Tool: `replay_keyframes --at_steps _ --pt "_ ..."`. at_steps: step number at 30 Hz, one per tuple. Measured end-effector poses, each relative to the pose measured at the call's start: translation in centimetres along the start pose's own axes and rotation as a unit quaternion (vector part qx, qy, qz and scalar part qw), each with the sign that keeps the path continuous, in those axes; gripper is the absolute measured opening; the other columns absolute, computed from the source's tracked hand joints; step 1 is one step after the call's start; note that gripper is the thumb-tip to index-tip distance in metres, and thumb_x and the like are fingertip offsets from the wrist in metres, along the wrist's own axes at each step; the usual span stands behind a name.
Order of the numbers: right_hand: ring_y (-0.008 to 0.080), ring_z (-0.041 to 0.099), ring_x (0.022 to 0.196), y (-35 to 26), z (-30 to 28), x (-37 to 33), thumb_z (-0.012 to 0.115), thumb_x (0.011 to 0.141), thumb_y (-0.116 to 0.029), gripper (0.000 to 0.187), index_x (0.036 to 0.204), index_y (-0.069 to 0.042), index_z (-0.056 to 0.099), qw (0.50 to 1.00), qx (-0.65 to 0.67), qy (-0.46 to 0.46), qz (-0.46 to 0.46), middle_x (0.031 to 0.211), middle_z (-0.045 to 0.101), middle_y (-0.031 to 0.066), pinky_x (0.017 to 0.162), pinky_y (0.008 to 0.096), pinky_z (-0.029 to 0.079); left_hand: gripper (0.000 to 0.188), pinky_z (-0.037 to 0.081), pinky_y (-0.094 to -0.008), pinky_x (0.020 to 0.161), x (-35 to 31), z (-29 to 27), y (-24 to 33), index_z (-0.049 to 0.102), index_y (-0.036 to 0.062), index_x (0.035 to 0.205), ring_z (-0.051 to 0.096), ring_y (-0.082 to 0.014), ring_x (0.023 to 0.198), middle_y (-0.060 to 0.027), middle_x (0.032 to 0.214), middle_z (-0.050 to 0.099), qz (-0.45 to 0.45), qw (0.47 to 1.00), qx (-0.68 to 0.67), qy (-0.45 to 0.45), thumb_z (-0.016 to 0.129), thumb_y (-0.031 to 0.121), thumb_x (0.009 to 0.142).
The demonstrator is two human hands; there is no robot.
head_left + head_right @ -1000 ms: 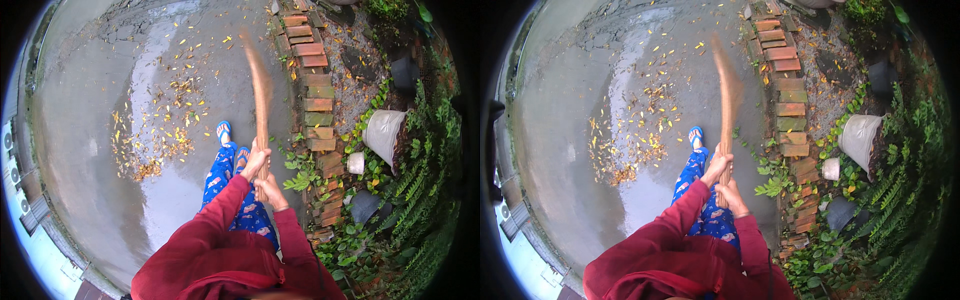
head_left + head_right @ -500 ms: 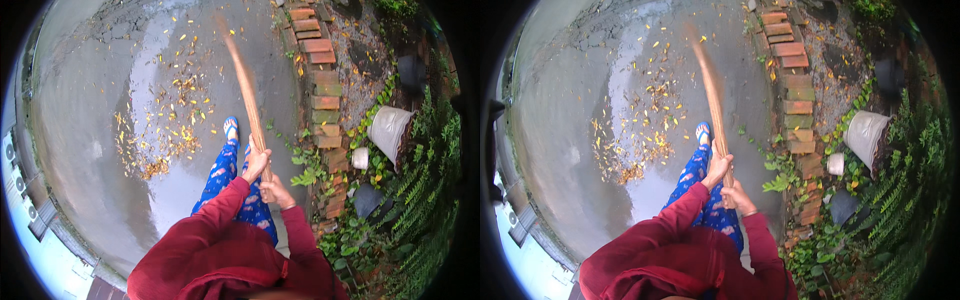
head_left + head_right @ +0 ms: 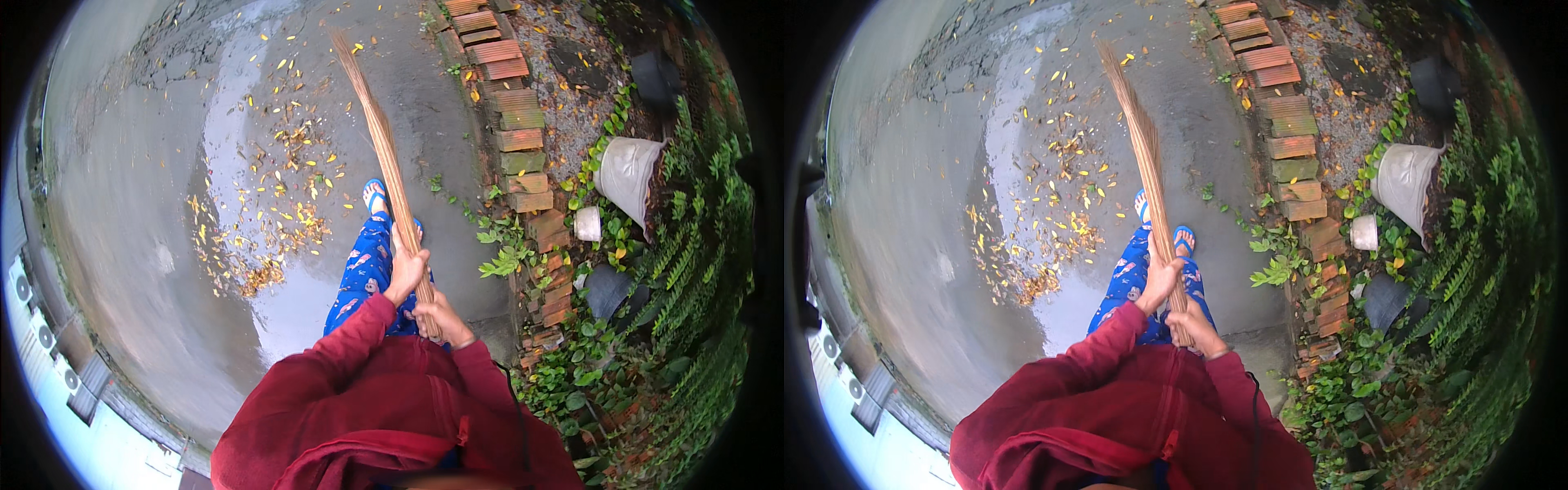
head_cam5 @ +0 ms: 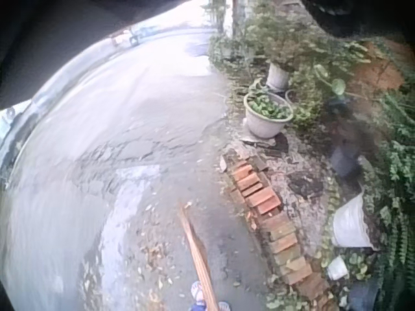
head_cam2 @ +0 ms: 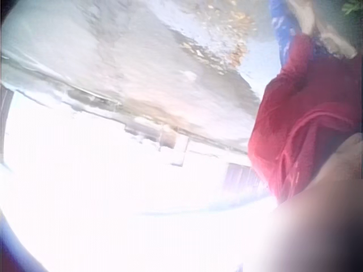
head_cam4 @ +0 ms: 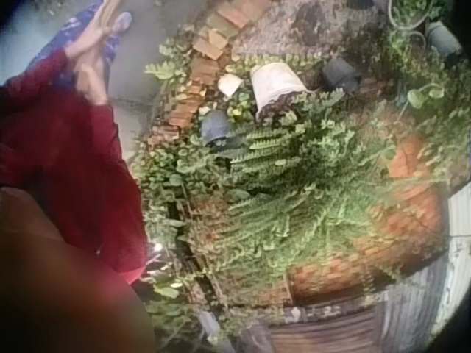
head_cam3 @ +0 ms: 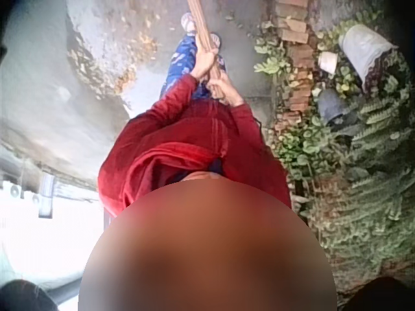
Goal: The person sweeps scattered leaves on a wet concrete surface using a traditional broom, gathering them into a pile. They then use a dustpan to collect the leaves and walk toward a nearby building.
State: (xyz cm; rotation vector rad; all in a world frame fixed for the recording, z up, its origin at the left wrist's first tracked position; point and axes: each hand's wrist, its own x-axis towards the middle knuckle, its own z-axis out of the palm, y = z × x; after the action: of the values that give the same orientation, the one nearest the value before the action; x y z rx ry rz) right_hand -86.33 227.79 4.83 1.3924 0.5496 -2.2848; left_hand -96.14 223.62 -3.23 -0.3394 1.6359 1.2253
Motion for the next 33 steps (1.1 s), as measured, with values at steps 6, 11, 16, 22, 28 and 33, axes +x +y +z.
replay_keyframes --at_steps 6,11,16,22,28,33 --pt "0.0172 0.050 0.042 2.7 1.4 -1.2 0.052 0.074 -0.006 0.010 0.082 -0.005 0.046 0.992 0.088 0.092 -0.016 0.060 0.047 0.0050 0.036 0.0325 0.044 0.090 0.046 -0.0299 0.043 0.6 1.5 -2.5 0.002 0.0133 0.143 0.052 -0.0179 0.051 -0.0104 0.080 0.053 -0.113 0.975 -0.004 -0.191 0.055 0.001 0.072" --pt "0.0174 0.053 0.047 1.2 0.8 4.6 0.057 0.078 -0.010 0.010 0.073 -0.003 0.051 0.988 0.134 0.076 -0.030 0.060 0.050 0.0042 0.043 0.0340 0.049 0.085 0.044 -0.0324 0.039 5.9 0.9 -3.8 0.017 0.0113 0.139 0.052 -0.0185 0.047 -0.0089 0.072 0.053 -0.086 0.977 -0.005 -0.193 0.057 -0.002 0.065" --pt "0.0144 0.050 0.044 -0.8 -1.2 3.4 0.058 0.075 -0.009 0.008 0.076 -0.006 0.050 1.000 0.016 -0.020 0.005 0.058 0.048 0.0024 0.038 0.0312 0.044 0.096 0.045 -0.0303 0.043 4.0 -0.3 -1.7 -0.004 0.0150 0.143 0.052 -0.0177 0.050 -0.0092 0.072 0.053 -0.041 0.995 -0.090 -0.031 0.056 -0.001 0.070" --pt "0.0166 0.049 0.040 -3.8 0.4 2.7 0.054 0.072 -0.003 0.033 0.101 -0.009 0.040 0.998 -0.036 0.003 -0.041 0.062 0.048 0.0043 0.033 0.0321 0.044 0.093 0.044 -0.0302 0.041 4.1 1.4 3.9 -0.005 0.0203 0.144 0.050 -0.0157 0.048 -0.0068 0.070 0.051 -0.049 0.994 -0.082 -0.057 0.053 0.001 0.074" --pt "0.0178 0.053 0.046 -11.6 3.8 12.6 0.054 0.075 -0.006 0.008 0.077 0.000 0.051 0.990 -0.034 0.119 -0.064 0.059 0.051 0.0059 0.039 0.0326 0.046 0.088 0.043 -0.0314 0.039 16.3 1.0 7.5 0.007 0.0169 0.143 0.049 -0.0163 0.046 -0.0064 0.068 0.050 -0.048 0.975 -0.133 -0.169 0.053 -0.002 0.071" --pt "0.0148 0.051 0.046 -15.0 3.6 14.1 0.055 0.077 -0.009 0.016 0.091 -0.003 0.050 0.990 -0.133 0.037 -0.022 0.062 0.050 0.0035 0.040 0.0296 0.045 0.091 0.045 -0.0316 0.039 18.4 -1.2 8.1 0.007 0.0148 0.144 0.052 -0.0166 0.047 -0.0077 0.068 0.054 -0.043 0.978 -0.198 -0.053 0.057 0.000 0.069"
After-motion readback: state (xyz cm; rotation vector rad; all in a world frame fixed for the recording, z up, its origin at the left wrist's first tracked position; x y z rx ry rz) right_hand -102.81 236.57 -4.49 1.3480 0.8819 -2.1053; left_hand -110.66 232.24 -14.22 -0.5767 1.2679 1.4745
